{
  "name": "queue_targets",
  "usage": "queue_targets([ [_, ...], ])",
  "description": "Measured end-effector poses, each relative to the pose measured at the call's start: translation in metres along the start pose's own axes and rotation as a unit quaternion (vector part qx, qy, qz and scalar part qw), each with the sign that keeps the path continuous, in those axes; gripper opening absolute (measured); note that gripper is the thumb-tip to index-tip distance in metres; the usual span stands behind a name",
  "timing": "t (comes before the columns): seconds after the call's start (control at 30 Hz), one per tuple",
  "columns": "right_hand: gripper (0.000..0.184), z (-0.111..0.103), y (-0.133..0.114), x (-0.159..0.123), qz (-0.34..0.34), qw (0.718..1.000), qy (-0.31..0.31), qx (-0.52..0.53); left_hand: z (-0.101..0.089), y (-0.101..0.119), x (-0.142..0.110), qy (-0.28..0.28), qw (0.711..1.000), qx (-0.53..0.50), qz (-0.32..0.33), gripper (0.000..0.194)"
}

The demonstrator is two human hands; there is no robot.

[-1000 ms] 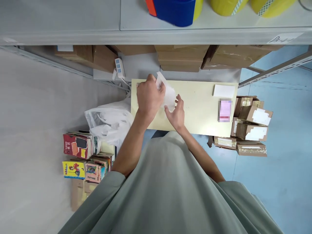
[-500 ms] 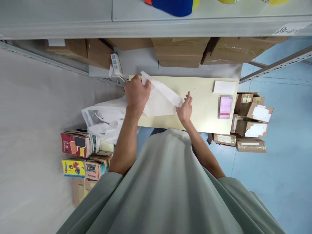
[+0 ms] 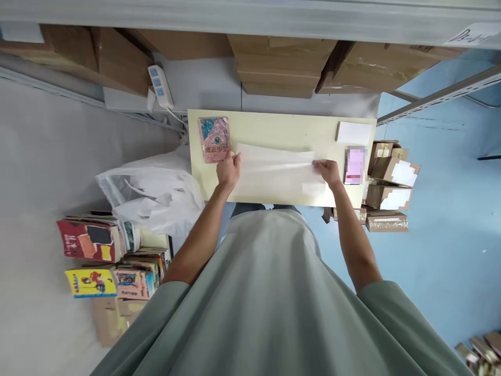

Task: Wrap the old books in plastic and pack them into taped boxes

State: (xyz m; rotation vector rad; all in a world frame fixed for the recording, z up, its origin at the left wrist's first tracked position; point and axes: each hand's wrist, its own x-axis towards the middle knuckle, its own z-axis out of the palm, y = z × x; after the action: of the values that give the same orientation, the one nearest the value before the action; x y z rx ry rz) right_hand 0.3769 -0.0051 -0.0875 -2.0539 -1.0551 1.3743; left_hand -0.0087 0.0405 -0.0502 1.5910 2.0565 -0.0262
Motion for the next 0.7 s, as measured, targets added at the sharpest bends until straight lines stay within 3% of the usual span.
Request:
queue_targets([
  [0.1,0.036,0.008,0.000,0.012,0.008,0.984,0.071,-0.166,0.028,0.004,-0.008,-0.009,1.000,-0.009,-0.015,0.036],
  [0.23,0.036,0.020,0.002,0.025,-0.011,0.945,0.083,-0.318,0.045,0.004,0.000,0.010,0.999,-0.022,-0.023,0.040],
  [0.33,0.040,0.024,0.009,0.030,-0.009,0.930,0.091,-0.357,0.047,0.003,0.010,0.011,0.999,-0.037,-0.022,0.042],
  [0.47,0.049,0.024,0.014,0.024,-0.009,0.931,0.132,-0.340,0.040,0.008,0.009,0.021,0.998,-0.047,-0.037,0.052],
  [0.6,0.065,0.035,0.006,0.000,-0.124,0.926,0.199,-0.296,0.040,0.025,-0.014,0.046,0.995,-0.073,0.053,0.066],
  [0.7,0.071,0.064,-0.004,-0.013,-0.212,0.927,0.097,-0.294,0.058,0.049,-0.027,-0.021,0.982,-0.073,0.171,0.074],
])
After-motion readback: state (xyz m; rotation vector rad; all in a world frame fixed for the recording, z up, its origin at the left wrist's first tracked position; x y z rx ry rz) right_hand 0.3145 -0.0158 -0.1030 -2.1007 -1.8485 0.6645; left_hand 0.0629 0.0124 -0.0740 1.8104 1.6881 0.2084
